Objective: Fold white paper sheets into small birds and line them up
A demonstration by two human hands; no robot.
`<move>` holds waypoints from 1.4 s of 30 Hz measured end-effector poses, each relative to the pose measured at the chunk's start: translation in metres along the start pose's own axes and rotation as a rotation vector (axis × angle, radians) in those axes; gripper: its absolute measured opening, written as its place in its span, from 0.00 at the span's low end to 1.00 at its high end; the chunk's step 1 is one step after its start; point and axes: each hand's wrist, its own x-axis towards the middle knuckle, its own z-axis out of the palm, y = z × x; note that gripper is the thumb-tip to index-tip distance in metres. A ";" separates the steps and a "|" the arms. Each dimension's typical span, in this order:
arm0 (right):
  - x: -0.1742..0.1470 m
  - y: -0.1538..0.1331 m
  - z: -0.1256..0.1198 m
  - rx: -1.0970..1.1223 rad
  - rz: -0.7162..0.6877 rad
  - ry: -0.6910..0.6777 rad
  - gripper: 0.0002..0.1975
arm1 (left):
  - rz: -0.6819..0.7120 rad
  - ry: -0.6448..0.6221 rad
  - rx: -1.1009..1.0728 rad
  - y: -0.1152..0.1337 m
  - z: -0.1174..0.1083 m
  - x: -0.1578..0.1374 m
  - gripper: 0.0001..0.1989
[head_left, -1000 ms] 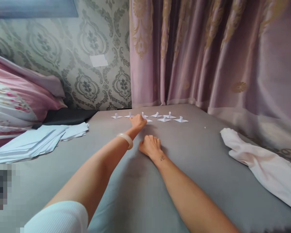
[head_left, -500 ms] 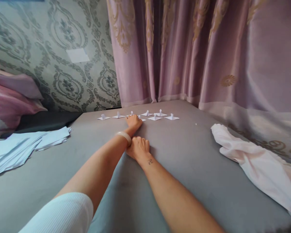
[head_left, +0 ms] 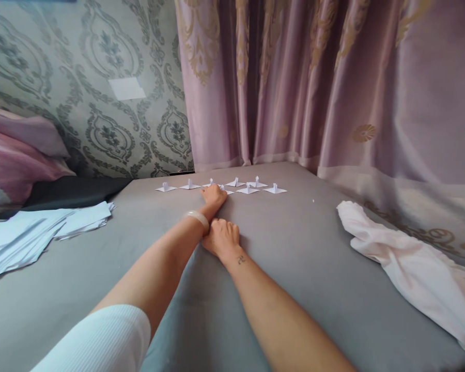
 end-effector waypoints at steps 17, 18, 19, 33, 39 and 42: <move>0.003 0.000 0.007 0.027 0.009 0.135 0.16 | -0.209 0.130 -0.586 -0.081 -0.063 -0.002 0.20; 0.003 0.001 0.007 0.023 0.009 0.132 0.16 | -0.243 0.189 -0.623 -0.099 -0.075 -0.004 0.18; 0.003 0.001 0.007 0.018 0.009 0.129 0.16 | -0.278 0.240 -0.652 -0.118 -0.086 -0.006 0.17; -0.009 0.000 -0.006 -0.113 -0.025 0.105 0.14 | -0.601 0.747 -0.775 -0.315 -0.197 -0.076 0.09; 0.004 -0.004 -0.005 -0.163 0.027 0.040 0.15 | -0.633 0.787 -0.643 -0.375 -0.226 -0.084 0.12; 0.011 -0.002 -0.002 -0.173 0.064 0.015 0.14 | -0.656 0.806 -0.552 -0.400 -0.237 -0.089 0.13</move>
